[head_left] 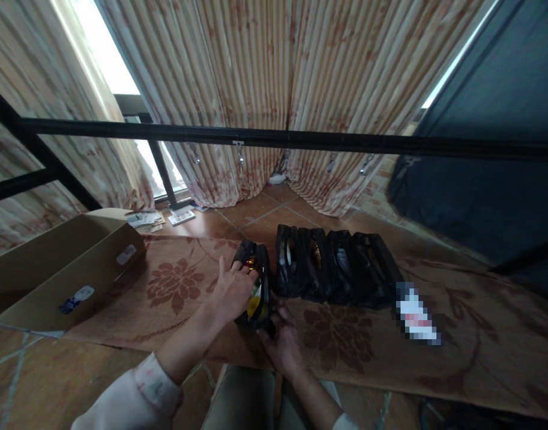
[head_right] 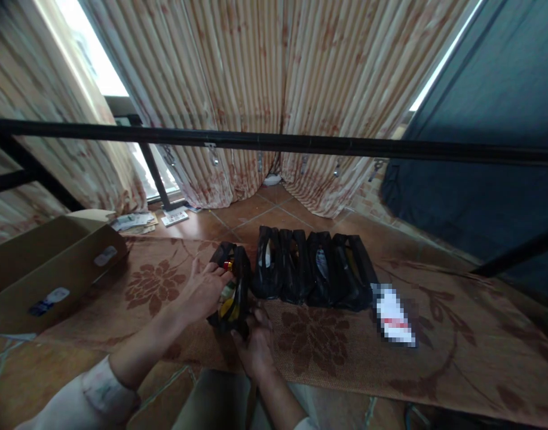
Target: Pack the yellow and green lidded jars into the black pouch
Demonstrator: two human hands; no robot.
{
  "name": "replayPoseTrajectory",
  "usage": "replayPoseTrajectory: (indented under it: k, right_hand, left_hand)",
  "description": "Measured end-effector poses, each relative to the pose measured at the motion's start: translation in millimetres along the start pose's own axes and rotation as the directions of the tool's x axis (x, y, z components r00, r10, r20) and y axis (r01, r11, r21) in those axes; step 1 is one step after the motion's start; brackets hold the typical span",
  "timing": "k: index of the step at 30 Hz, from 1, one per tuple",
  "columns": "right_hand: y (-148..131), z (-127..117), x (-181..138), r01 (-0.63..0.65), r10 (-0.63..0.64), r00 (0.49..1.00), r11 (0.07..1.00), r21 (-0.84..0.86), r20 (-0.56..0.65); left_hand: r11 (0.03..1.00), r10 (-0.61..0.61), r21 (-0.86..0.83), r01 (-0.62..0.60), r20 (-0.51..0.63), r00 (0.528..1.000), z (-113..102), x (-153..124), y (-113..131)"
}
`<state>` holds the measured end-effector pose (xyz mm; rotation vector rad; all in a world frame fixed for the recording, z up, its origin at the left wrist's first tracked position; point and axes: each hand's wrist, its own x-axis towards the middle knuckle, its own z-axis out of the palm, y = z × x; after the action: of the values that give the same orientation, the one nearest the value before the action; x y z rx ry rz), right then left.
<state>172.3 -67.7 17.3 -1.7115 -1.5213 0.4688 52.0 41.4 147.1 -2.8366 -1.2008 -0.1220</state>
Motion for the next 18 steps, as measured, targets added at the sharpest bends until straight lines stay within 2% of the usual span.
replayPoseTrajectory:
  k: [5, 7, 9, 10, 12, 14, 16, 18]
  right_hand:
    - [4.9, 3.7, 0.0, 0.003, -0.003, 1.000, 1.000, -0.010, -0.017]
    - [4.5, 3.2, 0.3, -0.003, 0.003, 1.000, 1.000, -0.012, 0.000]
    - [3.8, 2.5, 0.9, -0.009, 0.009, 1.000, 1.000, -0.012, 0.011]
    - [3.6, 2.2, 1.3, -0.014, 0.014, 1.000, 1.000, -0.017, 0.010]
    - [3.2, 1.7, 2.0, -0.021, 0.021, 1.000, 0.999, -0.031, 0.003]
    - [2.5, 1.4, 2.3, -0.023, 0.024, 1.000, 0.999, -0.035, 0.006]
    - [1.3, 1.1, 2.0, -0.036, 0.037, 0.999, 0.999, -0.038, 0.013]
    - [-0.3, 1.3, 1.4, -0.054, 0.055, 0.998, 0.997, -0.059, 0.015]
  left_hand:
    - [0.995, -0.013, -0.096, 0.012, -0.004, 1.000, -7.5, 1.6, -5.4]
    - [0.978, -0.050, -0.207, 0.037, -0.058, 0.997, -8.1, -2.6, -11.2]
    - [0.921, -0.127, -0.384, 0.064, -0.140, 0.982, -2.5, -11.0, -18.3]
    - [0.862, -0.191, -0.500, 0.081, -0.172, 0.966, 3.2, -17.0, -21.9]
    - [0.658, -0.383, -0.743, 0.126, -0.185, 0.905, 20.1, -32.3, -28.3]
    - [0.405, -0.543, -0.899, 0.167, -0.090, 0.835, 42.1, -50.1, -32.4]
    - [0.154, -0.589, -0.969, 0.191, 0.065, 0.805, 64.8, -66.7, -33.1]
    - [-0.035, -0.563, -0.983, 0.182, 0.170, 0.809, 83.7, -78.0, -29.7]
